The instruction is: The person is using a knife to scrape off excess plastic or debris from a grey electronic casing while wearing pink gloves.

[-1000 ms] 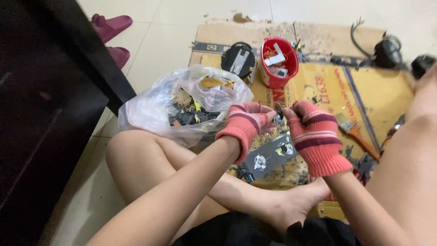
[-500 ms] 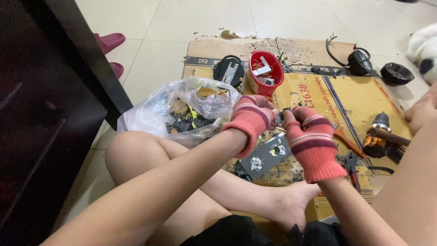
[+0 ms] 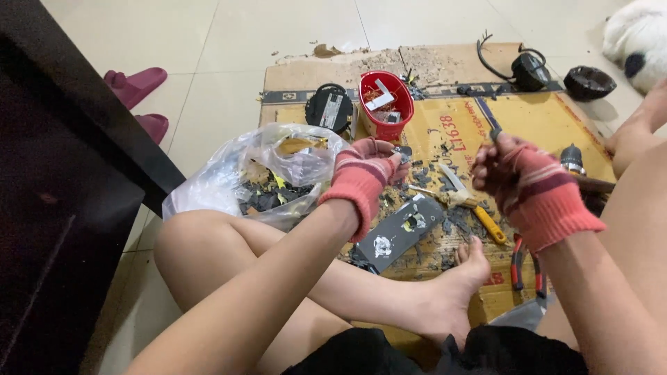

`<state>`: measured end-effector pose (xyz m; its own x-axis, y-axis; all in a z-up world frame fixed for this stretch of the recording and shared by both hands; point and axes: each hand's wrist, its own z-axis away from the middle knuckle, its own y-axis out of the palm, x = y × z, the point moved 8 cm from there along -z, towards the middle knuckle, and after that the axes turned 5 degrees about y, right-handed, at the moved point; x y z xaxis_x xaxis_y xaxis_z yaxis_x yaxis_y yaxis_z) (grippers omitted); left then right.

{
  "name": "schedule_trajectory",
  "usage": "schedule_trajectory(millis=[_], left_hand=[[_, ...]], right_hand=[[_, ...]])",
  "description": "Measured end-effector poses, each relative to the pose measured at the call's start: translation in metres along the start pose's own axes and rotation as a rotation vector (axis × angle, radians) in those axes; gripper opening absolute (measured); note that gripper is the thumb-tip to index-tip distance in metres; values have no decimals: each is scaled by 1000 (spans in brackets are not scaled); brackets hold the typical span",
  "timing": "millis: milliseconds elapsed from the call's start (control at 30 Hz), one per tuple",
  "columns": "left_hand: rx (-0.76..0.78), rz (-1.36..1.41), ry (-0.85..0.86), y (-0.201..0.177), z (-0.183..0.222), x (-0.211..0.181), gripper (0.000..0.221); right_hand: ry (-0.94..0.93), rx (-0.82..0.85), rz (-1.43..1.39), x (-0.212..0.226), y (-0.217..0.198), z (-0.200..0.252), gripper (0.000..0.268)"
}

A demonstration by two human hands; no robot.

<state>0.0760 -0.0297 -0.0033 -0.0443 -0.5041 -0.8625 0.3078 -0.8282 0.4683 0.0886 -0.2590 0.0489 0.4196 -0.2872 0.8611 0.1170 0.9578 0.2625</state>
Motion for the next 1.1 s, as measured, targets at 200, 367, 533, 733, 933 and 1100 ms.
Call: schedule_trajectory(millis=[200,367,533,733,933,1100], left_hand=[[78,0,60,10,-4,18,32],[228,42,141,28,-3,22,44],[139,28,58,34,12,19,28],[11,159,-62,27,11,30,23],[2,103,-155,13,0,52,27],[33,33,-190,-2,-11,64,26]], right_hand=[[-208,130,-15,9,16,11,5],[-185,154,-249,-5,8,2,21],[-62,228,-227,-20,9,-15,16],[106,-1,-208,-40,15,-22,16],[188,64,-217,-53,18,-31,44],[188,90,-268,-49,29,-16,53]])
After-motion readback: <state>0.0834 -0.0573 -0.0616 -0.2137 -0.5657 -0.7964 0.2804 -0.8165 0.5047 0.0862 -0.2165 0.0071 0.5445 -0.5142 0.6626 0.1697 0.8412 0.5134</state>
